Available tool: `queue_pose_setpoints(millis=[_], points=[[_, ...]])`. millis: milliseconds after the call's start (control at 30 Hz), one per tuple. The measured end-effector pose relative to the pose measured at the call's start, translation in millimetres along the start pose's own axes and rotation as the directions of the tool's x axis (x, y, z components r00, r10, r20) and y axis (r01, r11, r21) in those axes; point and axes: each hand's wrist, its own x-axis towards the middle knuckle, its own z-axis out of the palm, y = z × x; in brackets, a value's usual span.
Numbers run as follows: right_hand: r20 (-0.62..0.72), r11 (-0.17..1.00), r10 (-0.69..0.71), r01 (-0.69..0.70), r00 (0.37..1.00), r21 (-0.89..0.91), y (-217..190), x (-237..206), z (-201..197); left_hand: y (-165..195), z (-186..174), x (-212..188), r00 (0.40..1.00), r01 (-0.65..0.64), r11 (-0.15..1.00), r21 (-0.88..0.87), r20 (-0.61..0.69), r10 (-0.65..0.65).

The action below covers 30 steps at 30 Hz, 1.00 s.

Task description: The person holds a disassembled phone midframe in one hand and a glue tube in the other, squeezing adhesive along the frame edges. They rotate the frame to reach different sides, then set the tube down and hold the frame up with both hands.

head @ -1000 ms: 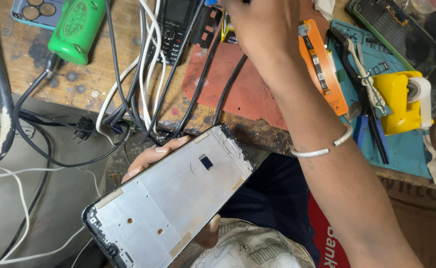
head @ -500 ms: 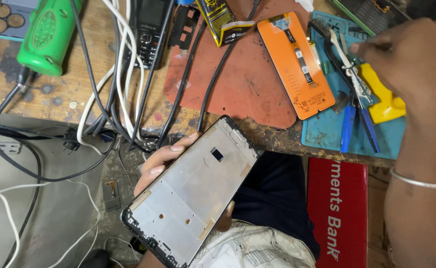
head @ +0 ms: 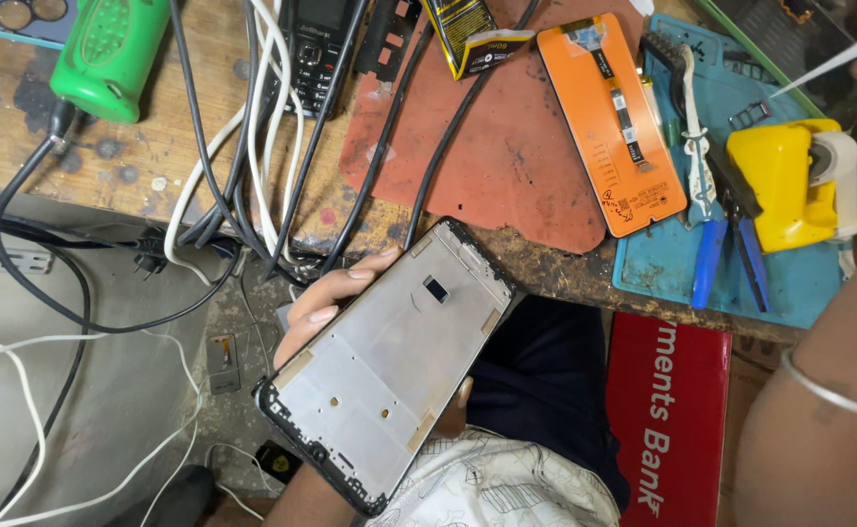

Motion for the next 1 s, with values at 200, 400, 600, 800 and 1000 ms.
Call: queue_pose_setpoints(millis=[200, 400, 600, 800, 1000], points=[[-0.057, 0.898, -0.029, 0.052, 0.998, 0.438, -119, -165, 61, -3, -1, 4, 1.0, 0.022, 0.997, -0.069, 0.014, -0.021], [0.073, 0.901, -0.198, 0.152, 0.978, 0.406, -149, -189, 115, -7, -14, 9, 0.989, 0.063, 0.998, -0.022, 0.138, -0.06], [0.084, 0.774, -0.25, 0.146, 0.965, 0.616, -131, -192, 125, -11, -13, 13, 0.993, 0.045, 0.994, -0.098, 0.111, -0.034], [0.097, 0.759, -0.276, 0.155, 0.956, 0.633, -123, -193, 130, -13, -13, 11, 0.996, 0.084, 0.967, -0.24, 0.061, -0.071], [0.082, 0.783, -0.268, 0.167, 0.96, 0.599, -128, -194, 132, -19, -18, 7, 0.993, 0.089, 0.971, -0.223, 0.101, -0.068]])
